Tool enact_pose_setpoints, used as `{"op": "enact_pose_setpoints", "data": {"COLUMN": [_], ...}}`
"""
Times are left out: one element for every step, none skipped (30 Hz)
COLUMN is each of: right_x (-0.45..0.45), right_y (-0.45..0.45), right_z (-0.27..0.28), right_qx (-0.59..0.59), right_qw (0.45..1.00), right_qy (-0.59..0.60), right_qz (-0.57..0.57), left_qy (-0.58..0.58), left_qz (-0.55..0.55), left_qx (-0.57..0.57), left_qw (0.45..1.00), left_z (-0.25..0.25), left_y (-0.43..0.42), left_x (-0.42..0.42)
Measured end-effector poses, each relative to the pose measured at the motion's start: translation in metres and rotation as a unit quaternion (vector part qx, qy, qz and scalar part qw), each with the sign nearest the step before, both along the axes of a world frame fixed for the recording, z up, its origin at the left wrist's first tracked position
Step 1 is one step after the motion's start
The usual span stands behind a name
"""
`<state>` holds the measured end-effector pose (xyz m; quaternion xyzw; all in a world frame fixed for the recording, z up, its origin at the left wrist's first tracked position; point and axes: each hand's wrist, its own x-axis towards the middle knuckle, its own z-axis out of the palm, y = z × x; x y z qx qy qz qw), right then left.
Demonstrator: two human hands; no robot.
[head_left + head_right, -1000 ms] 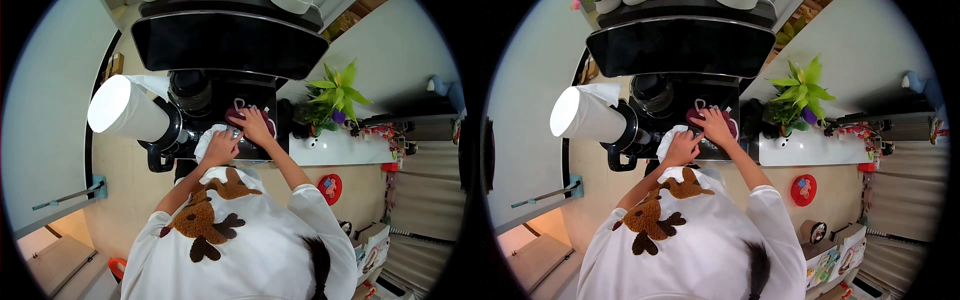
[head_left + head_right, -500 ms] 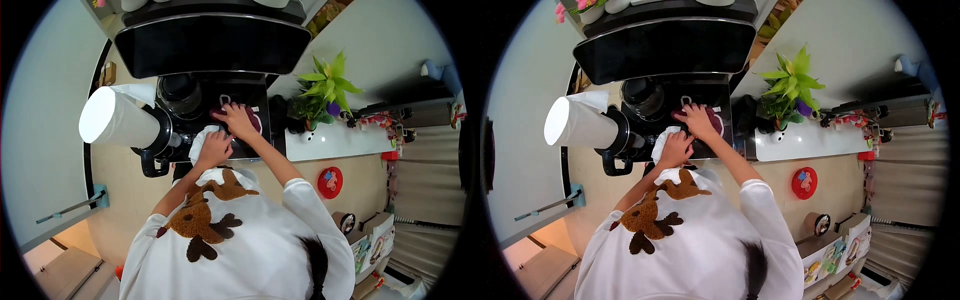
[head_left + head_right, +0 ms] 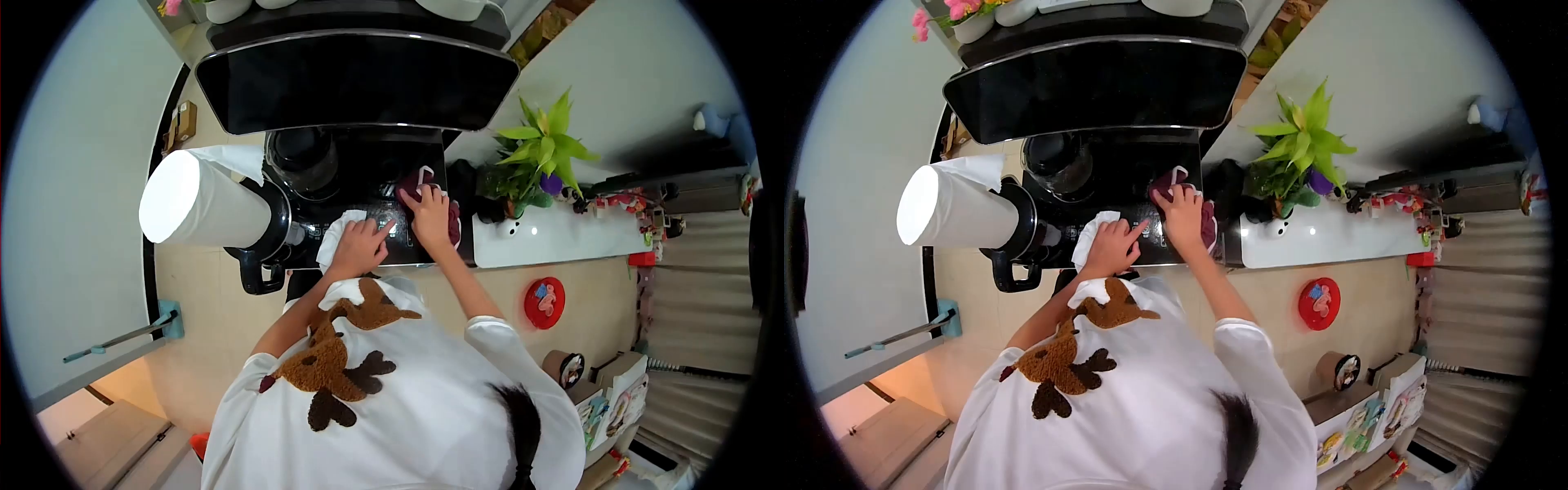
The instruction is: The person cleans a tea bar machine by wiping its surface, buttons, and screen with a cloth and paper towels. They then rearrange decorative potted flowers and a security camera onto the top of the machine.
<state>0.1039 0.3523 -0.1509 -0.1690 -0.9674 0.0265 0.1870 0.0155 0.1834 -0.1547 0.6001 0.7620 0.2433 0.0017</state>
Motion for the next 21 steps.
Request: {"op": "enact_pose_setpoints", "data": {"right_x": [0.006,0.013,0.013,0.012,0.009,0.0,-0.011,-0.023,-0.03,-0.032,-0.029,-0.023,-0.019,-0.017,-0.024,-0.034,-0.043,-0.055,-0.067,-0.081,-0.094], "right_y": [0.0,0.002,0.006,0.01,0.015,0.021,0.023,0.023,0.021,0.017,0.016,0.016,0.021,0.029,0.032,0.038,0.045,0.05,0.054,0.057,0.059], "right_z": [0.003,0.008,0.007,0.003,0.0,-0.004,-0.002,0.0,0.001,-0.004,-0.005,-0.005,-0.005,-0.005,-0.005,-0.005,-0.005,-0.006,-0.004,-0.002,0.0], "right_qx": [0.005,-0.012,-0.01,0.006,0.022,0.042,0.043,0.022,0.001,0.006,0.005,0.01,0.017,-0.011,-0.01,-0.043,-0.075,-0.094,-0.093,-0.068,-0.042], "right_qw": [0.999,0.997,0.997,0.998,0.999,0.999,0.999,0.998,0.992,0.992,0.992,0.996,0.999,0.999,0.999,0.997,0.992,0.992,0.992,0.994,0.991], "right_qy": [-0.02,-0.04,-0.039,-0.032,-0.025,-0.008,-0.008,-0.016,-0.023,-0.019,-0.017,-0.016,-0.014,-0.028,-0.028,-0.05,-0.072,-0.063,-0.062,-0.08,-0.095], "right_qz": [0.039,0.064,0.063,0.048,0.035,-0.002,-0.001,-0.061,-0.122,-0.125,-0.124,-0.084,-0.042,-0.022,-0.018,-0.046,-0.075,-0.058,-0.06,0.009,0.079], "left_qy": [0.002,0.002,-0.005,-0.013,-0.013,-0.015,-0.018,-0.018,-0.014,-0.01,-0.009,-0.004,0.001,0.005,0.005,0.005,0.003,0.002,-0.005,-0.01,-0.006], "left_qz": [0.0,-0.003,-0.002,0.001,0.002,0.002,0.003,0.004,0.002,0.0,0.001,-0.001,-0.002,-0.004,0.0,0.002,0.002,0.001,0.003,0.005,0.006], "left_qx": [0.0,0.0,-0.003,-0.007,-0.005,-0.004,-0.003,-0.001,0.001,0.003,0.002,0.005,0.011,0.008,0.009,0.01,0.011,0.012,0.009,0.005,0.005], "left_qw": [1.0,1.0,1.0,1.0,1.0,1.0,1.0,1.0,1.0,1.0,1.0,1.0,1.0,1.0,1.0,1.0,1.0,1.0,1.0,1.0,1.0], "left_z": [0.0,-0.002,-0.003,-0.004,-0.006,-0.005,-0.004,-0.003,-0.002,-0.002,-0.002,-0.003,-0.002,-0.001,0.0,0.0,0.0,0.001,0.001,0.002,0.004], "left_y": [-0.001,-0.001,-0.001,-0.001,0.0,-0.001,-0.001,-0.001,-0.001,-0.001,-0.002,-0.002,-0.001,-0.001,-0.002,-0.002,-0.002,-0.002,-0.002,-0.001,-0.002], "left_x": [0.001,0.001,0.0,0.0,0.0,0.001,0.001,0.001,0.001,0.001,0.001,0.001,0.0,0.0,0.0,0.0,0.002,0.003,0.004,0.002,-0.001]}}
